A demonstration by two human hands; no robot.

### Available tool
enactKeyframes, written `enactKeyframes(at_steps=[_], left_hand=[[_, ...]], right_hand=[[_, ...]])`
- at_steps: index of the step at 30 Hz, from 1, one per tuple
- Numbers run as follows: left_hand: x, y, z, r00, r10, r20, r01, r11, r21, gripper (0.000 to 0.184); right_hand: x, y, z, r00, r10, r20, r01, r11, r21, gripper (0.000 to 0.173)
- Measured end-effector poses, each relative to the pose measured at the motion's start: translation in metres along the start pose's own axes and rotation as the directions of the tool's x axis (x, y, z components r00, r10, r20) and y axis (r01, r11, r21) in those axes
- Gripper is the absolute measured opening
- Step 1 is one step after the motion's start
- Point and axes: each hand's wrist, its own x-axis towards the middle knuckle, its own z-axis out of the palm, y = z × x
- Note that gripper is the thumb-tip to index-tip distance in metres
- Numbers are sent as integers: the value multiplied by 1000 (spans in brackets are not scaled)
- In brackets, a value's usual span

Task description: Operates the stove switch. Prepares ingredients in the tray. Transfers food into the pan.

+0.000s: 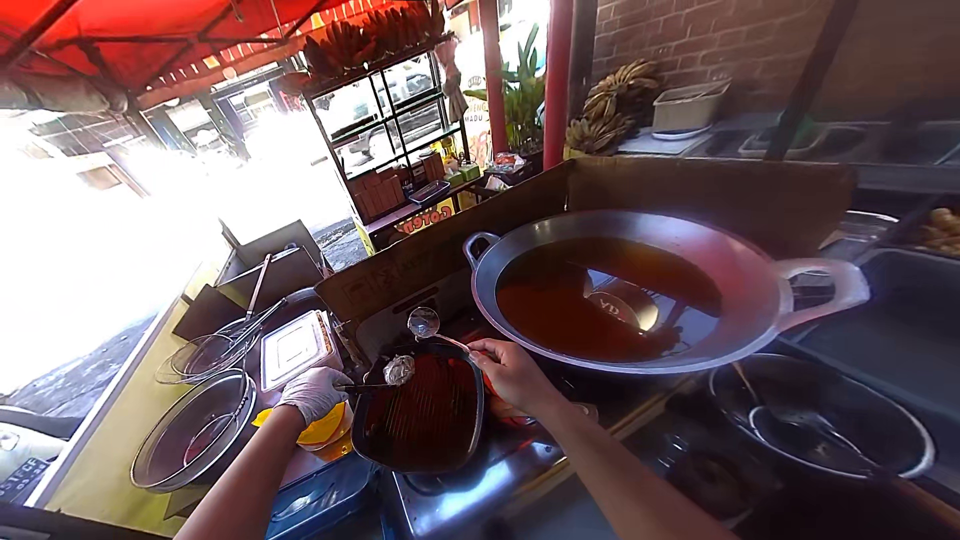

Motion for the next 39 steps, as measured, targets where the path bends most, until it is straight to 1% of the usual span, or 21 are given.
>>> enactKeyframes(at_steps=[4, 10, 14, 16, 18, 21, 24, 28, 30, 33, 35, 37, 39], left_hand=[[8, -2, 9, 1000, -7, -22, 6, 999, -53, 30], [16, -3, 28, 998, -29, -61, 19, 987, -162, 29], [10, 9, 37, 996, -50, -71, 29, 962, -272, 32], [2, 9, 33, 997, -66, -49, 48, 953, -298, 35], [-8, 8, 25, 999, -46, -20, 37, 943, -332, 35], [-25, 11, 13, 999, -14, 36, 29, 889, -456, 34], [-36, 10, 13, 997, -55, 57, 79, 790, -607, 33], [-50, 11, 21, 990, -134, 41, 123, 692, -712, 31], [-57, 9, 30, 987, -162, -9, 106, 682, -724, 32], [-75, 11, 39, 976, -190, -106, 60, 702, -709, 31], [-82, 18, 48, 968, -231, -97, 96, 700, -708, 33], [-75, 25, 64, 949, -294, -116, 124, 683, -719, 34], [-70, 32, 74, 931, -337, -142, 144, 694, -705, 34]], right_hand=[[3, 1, 5, 1000, -6, 23, 6, 1000, -1, 28], [4, 1, 8, 999, -23, 28, 24, 1000, -7, 28], [2, 4, 3, 994, -106, 31, 108, 992, -73, 30], [5, 8, 4, 988, -152, 30, 154, 986, -68, 32], [11, 16, 8, 987, -160, 22, 161, 986, -39, 34], [10, 22, 13, 987, -161, 22, 160, 987, 24, 34], [8, 20, 16, 989, -146, 36, 144, 988, 63, 32], [8, 22, 18, 990, -137, 42, 133, 987, 93, 30], [9, 21, 21, 988, -154, 33, 149, 983, 105, 31], [5, 7, 23, 984, -178, 20, 177, 982, 62, 30], [-6, -3, 23, 988, -154, 7, 154, 987, 36, 27], [-10, -2, 22, 993, -117, 18, 117, 993, 15, 28], [-12, 0, 22, 995, -89, 40, 87, 996, 34, 29]])
